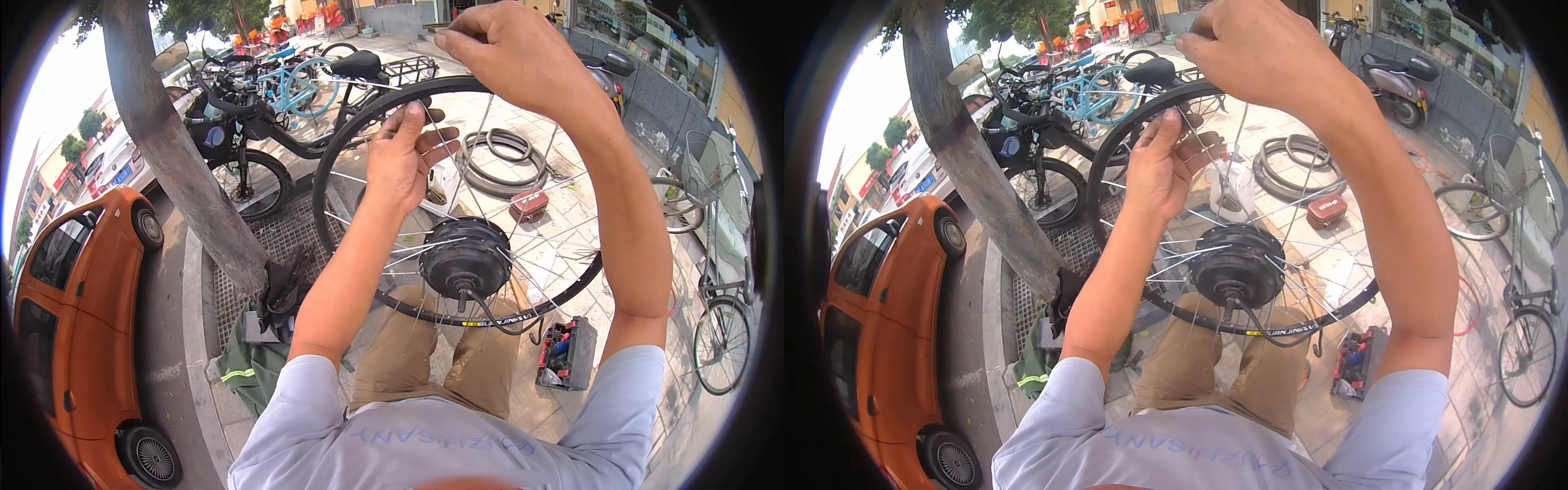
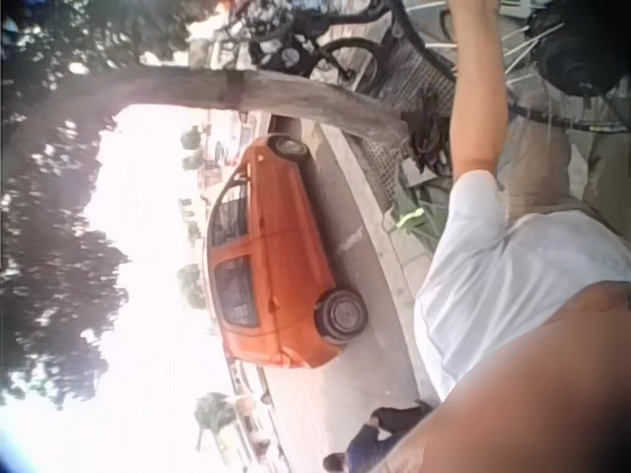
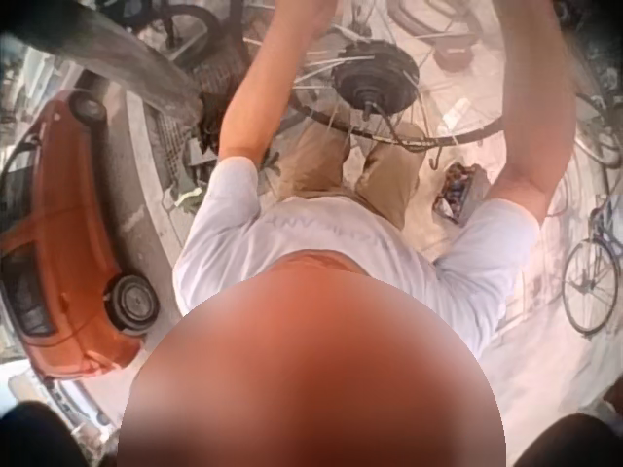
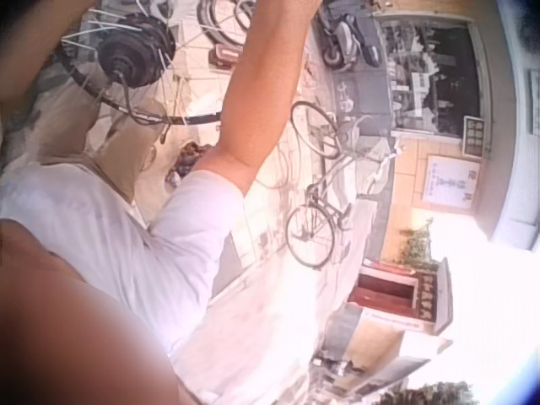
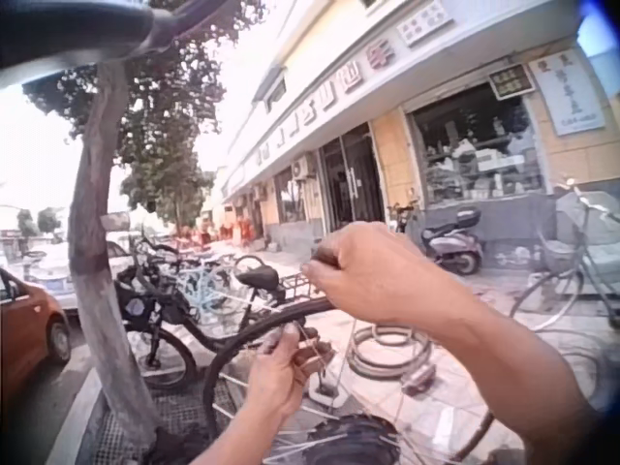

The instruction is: The person laces a bicycle wheel by inserting spokes through the hub and rim, threading them through existing spokes, and securing them with nipples. The person rotates the wheel to access different sections and continues the lacing process.

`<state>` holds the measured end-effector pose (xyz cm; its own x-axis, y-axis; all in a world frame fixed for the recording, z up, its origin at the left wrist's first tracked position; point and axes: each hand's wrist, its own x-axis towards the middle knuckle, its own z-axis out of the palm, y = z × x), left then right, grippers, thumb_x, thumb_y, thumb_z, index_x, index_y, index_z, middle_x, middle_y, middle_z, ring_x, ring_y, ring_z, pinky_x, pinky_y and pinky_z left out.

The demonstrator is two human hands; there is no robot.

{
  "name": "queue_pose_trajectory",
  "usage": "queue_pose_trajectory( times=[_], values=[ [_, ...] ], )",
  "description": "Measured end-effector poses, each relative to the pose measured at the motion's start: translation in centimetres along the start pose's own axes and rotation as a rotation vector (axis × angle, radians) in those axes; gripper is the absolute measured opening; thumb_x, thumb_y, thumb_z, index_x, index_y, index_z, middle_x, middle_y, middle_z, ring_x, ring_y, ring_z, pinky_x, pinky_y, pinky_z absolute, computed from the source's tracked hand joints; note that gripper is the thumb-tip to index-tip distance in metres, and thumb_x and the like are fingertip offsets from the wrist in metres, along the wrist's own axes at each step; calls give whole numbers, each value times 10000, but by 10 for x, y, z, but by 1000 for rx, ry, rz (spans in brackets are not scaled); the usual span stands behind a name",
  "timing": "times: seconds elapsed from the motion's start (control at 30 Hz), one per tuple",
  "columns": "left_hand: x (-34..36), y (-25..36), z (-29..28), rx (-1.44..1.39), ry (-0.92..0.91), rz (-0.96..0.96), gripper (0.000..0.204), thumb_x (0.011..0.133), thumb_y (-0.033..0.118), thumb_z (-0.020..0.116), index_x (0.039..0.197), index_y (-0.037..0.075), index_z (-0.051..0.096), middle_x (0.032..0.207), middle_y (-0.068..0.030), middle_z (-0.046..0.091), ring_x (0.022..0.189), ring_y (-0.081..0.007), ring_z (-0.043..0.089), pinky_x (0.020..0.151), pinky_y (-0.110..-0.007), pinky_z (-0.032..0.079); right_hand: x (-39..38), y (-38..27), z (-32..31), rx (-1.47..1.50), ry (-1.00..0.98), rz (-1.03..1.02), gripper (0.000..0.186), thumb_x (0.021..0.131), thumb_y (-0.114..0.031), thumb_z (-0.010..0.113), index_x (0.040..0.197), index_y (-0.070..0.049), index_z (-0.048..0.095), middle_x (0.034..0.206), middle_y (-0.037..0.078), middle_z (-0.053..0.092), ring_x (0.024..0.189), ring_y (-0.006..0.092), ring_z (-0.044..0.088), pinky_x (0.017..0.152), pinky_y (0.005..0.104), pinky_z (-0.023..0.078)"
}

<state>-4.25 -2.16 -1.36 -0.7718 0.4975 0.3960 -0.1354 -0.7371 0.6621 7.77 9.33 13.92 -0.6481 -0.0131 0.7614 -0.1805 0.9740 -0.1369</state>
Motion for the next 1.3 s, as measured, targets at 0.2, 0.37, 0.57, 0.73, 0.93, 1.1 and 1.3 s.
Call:
queue_pose_trajectory(
  times=[0.2, 0.37, 0.57, 0.73, 0.93, 1.1, 1.3],
  values=[
    [-9, -3, 13, -27, -32, 62, 320, 1008, 311, 692, 1106, 18, 609, 1040, -101, 660, 852, -249, 712, 766, -402, 636, 77, -11, 45, 48, -561, 11, 427, 895, -409, 706, 1045, -17, 788, 780, 82, 693, 675, 189, 621, 611, 344, 499],
    [-13, 4, 6, -33, -61, 57, 272, 1015, 298, 682, 1099, 45, 627, 1022, -76, 673, 841, -238, 712, 762, -403, 626, 91, -10, 69, 254, -709, 89, 258, 882, -240, 717, 969, -1, 759, 682, 28, 614, 586, 112, 540, 484, 289, 404],
    [-11, 4, 1, -39, -67, 22, 238, 1016, 281, 676, 1125, 73, 638, 1013, -63, 702, 858, -242, 723, 775, -440, 622, 84, -22, 61, 190, -716, 91, 291, 874, -282, 716, 921, 4, 740, 642, 18, 574, 541, 108, 512, 470, 306, 391],
    [-13, 3, 1, -51, -57, 12, 226, 1015, 274, 677, 1115, 75, 645, 1017, -65, 702, 859, -237, 720, 768, -444, 627, 85, -24, 66, 198, -755, 27, 281, 916, -276, 689, 969, -3, 730, 644, -4, 571, 558, 101, 546, 484, 290, 413],
    [-11, 1, 1, -43, -87, -8, 221, 1018, 276, 671, 1112, 79, 643, 982, -47, 678, 820, -191, 697, 782, -451, 633, 80, -6, 49, 307, -624, -29, 276, 930, -249, 615, 888, 3, 720, 735, 44, 683, 636, 131, 688, 491, 265, 491],
    [-15, 5, 0, -50, -76, 13, 238, 1016, 308, 670, 1091, 85, 639, 972, -40, 666, 794, -187, 696, 794, -459, 628, 85, -19, 55, 179, -677, -56, 288, 953, -255, 602, 1027, 1, 711, 681, 10, 621, 581, 100, 584, 510, 260, 459],
    [-15, 0, 6, -14, -73, 45, 256, 1025, 302, 656, 1105, 62, 614, 985, -48, 659, 796, -198, 688, 777, -453, 625, 96, -22, 71, 298, -599, -82, 303, 964, -284, 585, 1005, -2, 689, 692, 60, 666, 582, 133, 620, 562, 287, 510]
  ],
)
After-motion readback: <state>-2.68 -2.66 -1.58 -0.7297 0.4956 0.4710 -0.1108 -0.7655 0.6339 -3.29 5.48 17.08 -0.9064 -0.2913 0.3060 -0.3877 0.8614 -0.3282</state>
